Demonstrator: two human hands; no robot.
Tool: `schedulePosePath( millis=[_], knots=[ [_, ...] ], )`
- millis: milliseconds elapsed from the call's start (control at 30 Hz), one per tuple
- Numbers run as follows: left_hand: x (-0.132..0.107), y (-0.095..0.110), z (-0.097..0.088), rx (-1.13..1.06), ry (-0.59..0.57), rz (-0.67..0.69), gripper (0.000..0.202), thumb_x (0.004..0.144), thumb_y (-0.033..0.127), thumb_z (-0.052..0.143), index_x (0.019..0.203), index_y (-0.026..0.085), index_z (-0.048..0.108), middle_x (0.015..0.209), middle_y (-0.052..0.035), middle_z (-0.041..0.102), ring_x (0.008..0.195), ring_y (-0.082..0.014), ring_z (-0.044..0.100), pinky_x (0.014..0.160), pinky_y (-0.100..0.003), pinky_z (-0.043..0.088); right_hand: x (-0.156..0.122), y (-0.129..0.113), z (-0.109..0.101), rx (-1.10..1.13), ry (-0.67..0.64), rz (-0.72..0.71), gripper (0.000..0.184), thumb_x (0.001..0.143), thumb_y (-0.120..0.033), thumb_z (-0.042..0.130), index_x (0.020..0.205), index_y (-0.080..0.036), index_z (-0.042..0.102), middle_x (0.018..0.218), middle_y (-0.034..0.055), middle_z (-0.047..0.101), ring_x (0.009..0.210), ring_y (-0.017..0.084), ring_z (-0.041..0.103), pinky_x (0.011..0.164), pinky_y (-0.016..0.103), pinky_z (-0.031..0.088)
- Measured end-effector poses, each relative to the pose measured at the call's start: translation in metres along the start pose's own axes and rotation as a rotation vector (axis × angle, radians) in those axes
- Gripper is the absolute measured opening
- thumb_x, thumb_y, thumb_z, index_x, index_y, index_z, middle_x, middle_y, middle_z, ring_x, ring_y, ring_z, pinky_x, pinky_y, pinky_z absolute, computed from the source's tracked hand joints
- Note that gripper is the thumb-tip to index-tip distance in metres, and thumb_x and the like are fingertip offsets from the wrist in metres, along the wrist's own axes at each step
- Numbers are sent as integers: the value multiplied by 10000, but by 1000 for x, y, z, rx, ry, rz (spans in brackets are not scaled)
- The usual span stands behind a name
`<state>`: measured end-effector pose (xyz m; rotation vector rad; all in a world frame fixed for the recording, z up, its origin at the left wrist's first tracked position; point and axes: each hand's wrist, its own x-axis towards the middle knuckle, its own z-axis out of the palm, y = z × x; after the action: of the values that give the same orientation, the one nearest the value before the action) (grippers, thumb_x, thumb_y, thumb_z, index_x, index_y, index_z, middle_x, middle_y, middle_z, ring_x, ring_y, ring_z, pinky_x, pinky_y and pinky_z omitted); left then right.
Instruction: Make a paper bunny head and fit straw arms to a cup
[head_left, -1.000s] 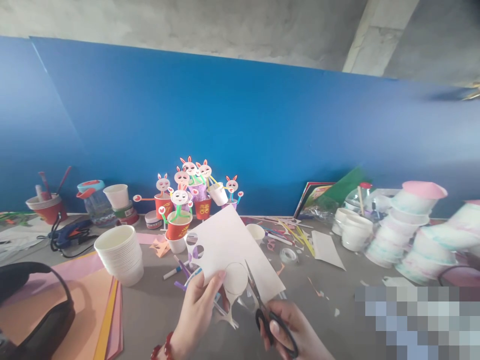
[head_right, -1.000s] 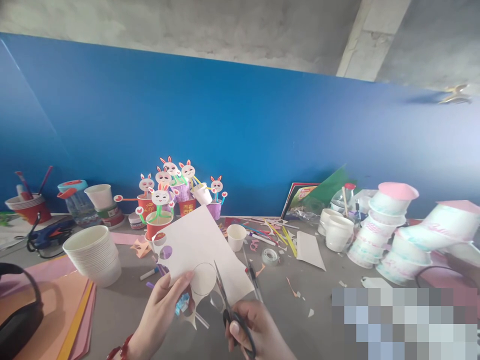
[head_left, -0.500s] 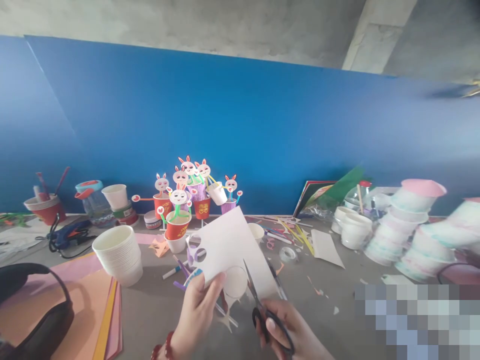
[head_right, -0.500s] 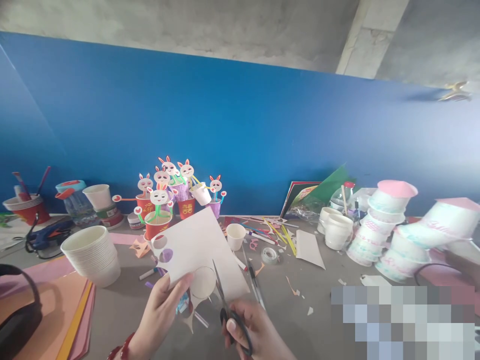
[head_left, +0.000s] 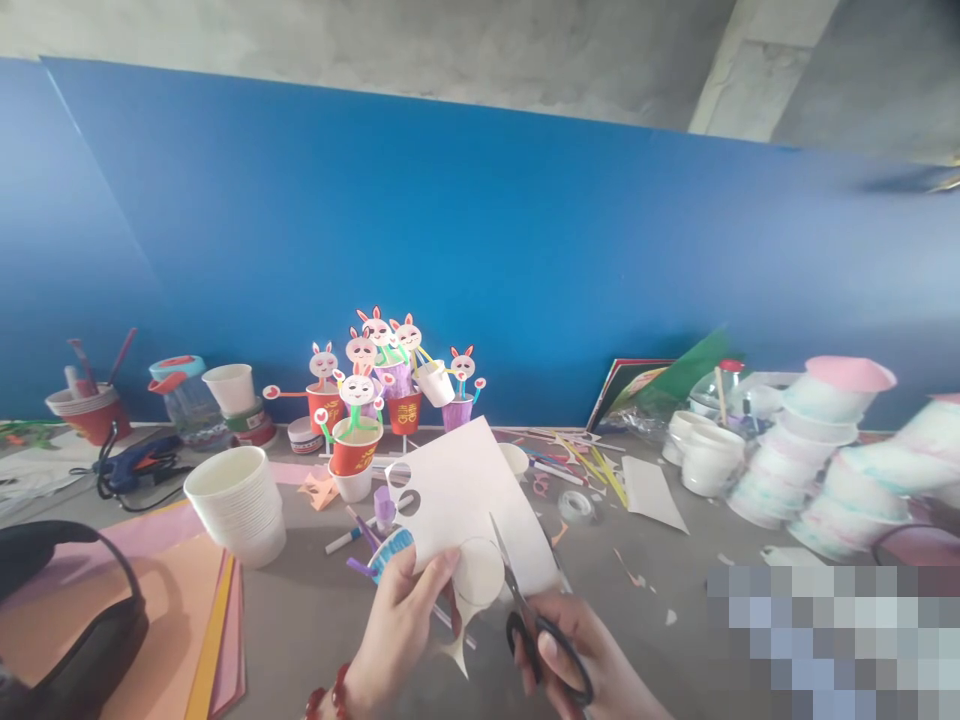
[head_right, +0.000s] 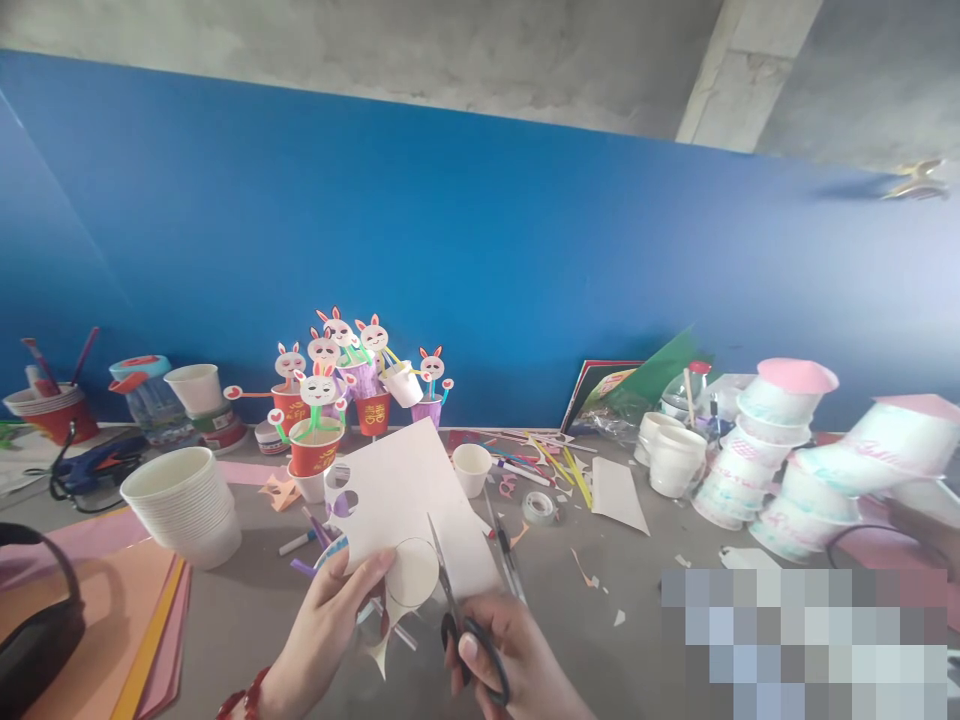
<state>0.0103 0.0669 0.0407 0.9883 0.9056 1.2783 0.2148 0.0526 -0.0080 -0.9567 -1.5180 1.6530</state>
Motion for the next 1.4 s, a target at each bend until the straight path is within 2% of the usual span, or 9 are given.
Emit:
schedulePosePath(
  millis=[533, 767, 1400],
  knots=[
    [0, 5, 1, 29, 1, 12, 478, 732, 601, 757, 615, 157, 625, 507, 2, 611, 433, -117, 535, 402, -205, 454, 1, -3, 1, -30, 28, 16, 719, 692, -878, 548, 692, -159, 550, 590, 19, 601, 312, 44, 461, 288, 140, 250],
    [1, 7, 1, 20, 0, -7, 489, 703, 617, 769, 616, 157, 627, 495, 9, 614, 402, -105, 529, 393, -197, 444, 2, -4, 2, -50, 20, -18, 707, 728, -860, 532, 678, -155, 547, 552, 7, 574, 317, 58, 500, 313, 141, 227],
    [0, 10, 2, 23, -32, 24, 478, 742, 587, 751, 593, 149, 628, 485, 5, 606, 395, -107, 529, 383, -198, 443, 3, 4, 0, -37, 56, -15, 697, 731, -850, 545, 677, -155, 532, 552, 11, 578, 298, 38, 475, 284, 122, 240]
  ],
)
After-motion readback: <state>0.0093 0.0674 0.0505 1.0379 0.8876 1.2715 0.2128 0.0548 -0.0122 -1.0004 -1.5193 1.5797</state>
